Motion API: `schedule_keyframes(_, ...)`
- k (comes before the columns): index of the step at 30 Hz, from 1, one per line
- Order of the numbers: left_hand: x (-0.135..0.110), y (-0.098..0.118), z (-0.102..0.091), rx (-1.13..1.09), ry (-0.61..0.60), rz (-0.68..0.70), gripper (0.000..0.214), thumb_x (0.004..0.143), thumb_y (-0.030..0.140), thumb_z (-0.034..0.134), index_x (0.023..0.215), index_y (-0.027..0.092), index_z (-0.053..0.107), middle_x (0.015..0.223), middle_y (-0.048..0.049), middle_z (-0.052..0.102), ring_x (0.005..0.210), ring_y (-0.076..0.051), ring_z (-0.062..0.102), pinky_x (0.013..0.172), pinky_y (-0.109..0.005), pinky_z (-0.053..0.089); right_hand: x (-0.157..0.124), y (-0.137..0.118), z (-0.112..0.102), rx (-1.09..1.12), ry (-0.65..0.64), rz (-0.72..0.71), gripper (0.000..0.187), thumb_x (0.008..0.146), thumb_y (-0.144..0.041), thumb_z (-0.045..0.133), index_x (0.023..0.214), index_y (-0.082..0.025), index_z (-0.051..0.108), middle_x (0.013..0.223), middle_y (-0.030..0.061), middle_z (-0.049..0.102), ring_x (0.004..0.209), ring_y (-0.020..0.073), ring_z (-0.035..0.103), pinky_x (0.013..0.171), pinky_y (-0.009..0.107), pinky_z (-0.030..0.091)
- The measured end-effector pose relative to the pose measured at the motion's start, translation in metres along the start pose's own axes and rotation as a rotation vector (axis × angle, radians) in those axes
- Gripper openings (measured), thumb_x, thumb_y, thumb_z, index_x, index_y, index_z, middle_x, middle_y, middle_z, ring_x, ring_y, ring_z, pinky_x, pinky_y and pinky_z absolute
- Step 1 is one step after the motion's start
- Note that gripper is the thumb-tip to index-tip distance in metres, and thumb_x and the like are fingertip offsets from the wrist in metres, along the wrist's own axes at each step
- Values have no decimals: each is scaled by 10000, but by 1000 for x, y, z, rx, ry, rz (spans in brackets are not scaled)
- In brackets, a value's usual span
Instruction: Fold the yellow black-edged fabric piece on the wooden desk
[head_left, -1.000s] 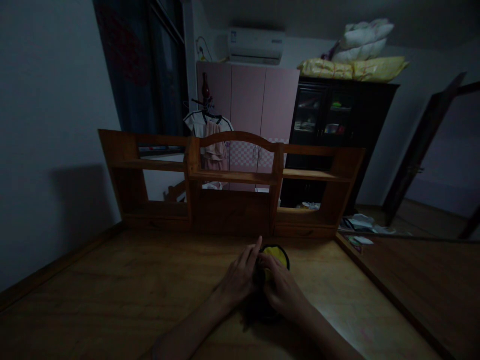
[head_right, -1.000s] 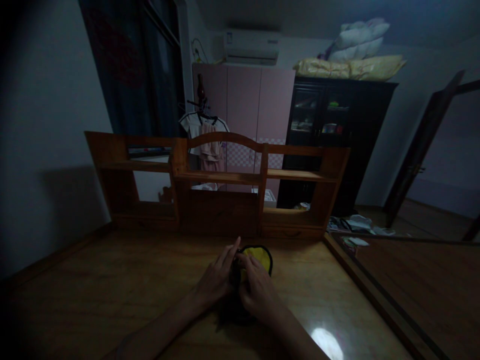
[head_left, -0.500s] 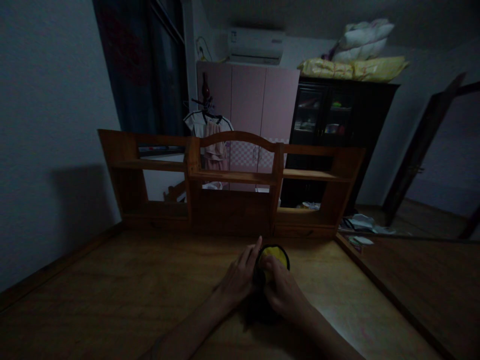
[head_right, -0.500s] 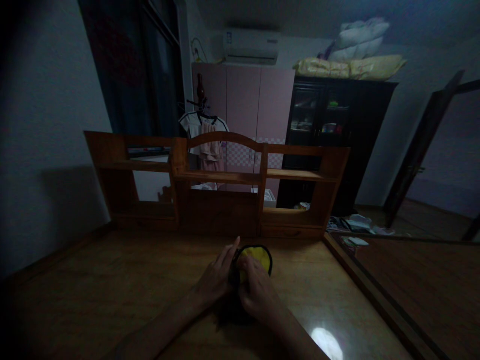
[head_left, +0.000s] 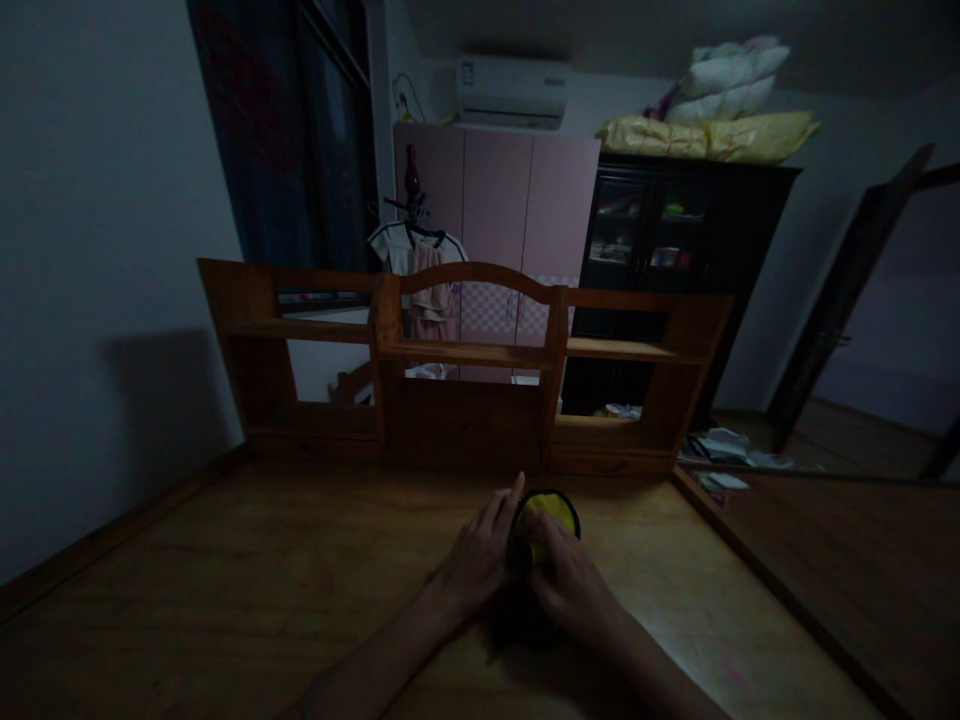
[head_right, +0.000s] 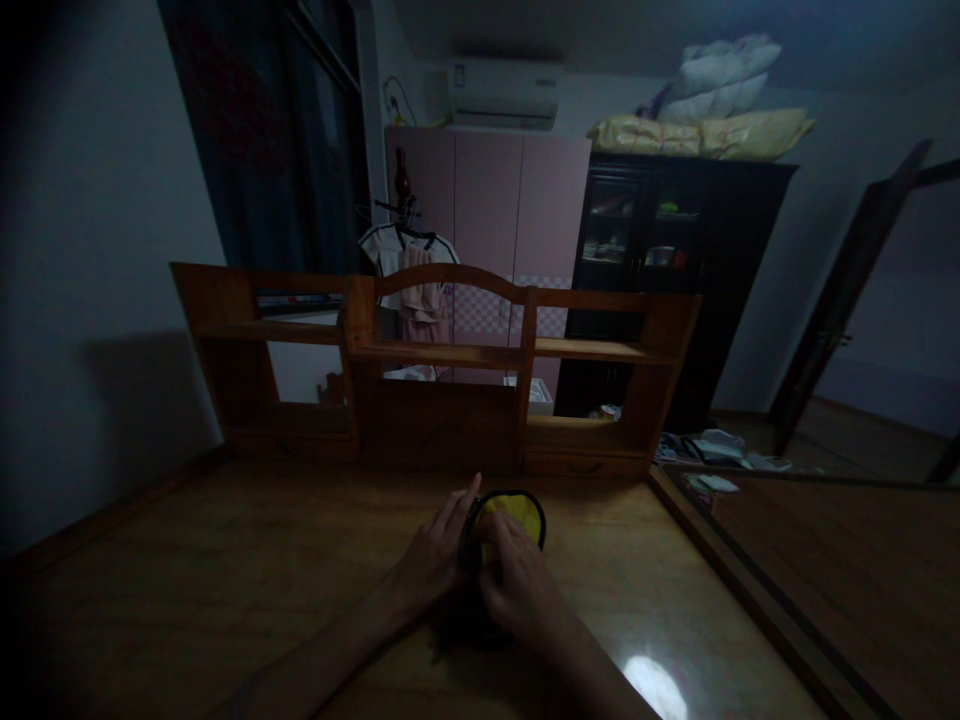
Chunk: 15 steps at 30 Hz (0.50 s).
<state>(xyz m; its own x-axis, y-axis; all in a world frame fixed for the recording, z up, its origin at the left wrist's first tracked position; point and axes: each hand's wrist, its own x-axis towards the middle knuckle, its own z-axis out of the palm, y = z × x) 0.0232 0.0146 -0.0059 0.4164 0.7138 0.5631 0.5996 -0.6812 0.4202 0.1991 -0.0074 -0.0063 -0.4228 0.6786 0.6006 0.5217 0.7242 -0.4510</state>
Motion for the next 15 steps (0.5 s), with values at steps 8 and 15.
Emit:
schedule_keyframes(8, -1, 0, 0, 0, -18, -22, 935, 777, 108, 530, 1519, 288, -10, 1373, -84, 412, 1229, -245, 464, 988, -378, 452, -1, 0, -3, -15, -20, 9, 558, 673, -22, 465, 1194, -220, 486, 1178, 107, 579, 1159, 277, 525, 1012, 443, 435)
schedule_keyframes(15, 0, 0, 1, 16, 1, -11, 933, 777, 113, 537, 1520, 282, -3, 1398, -86, 393, 1244, -242, 454, 1010, -378, 435, -1, 0, -2, -23, -22, 9, 576, 679, -16, 467, 1219, -216, 471, 1203, 107, 568, 1180, 271, 507, 1015, 431, 425)
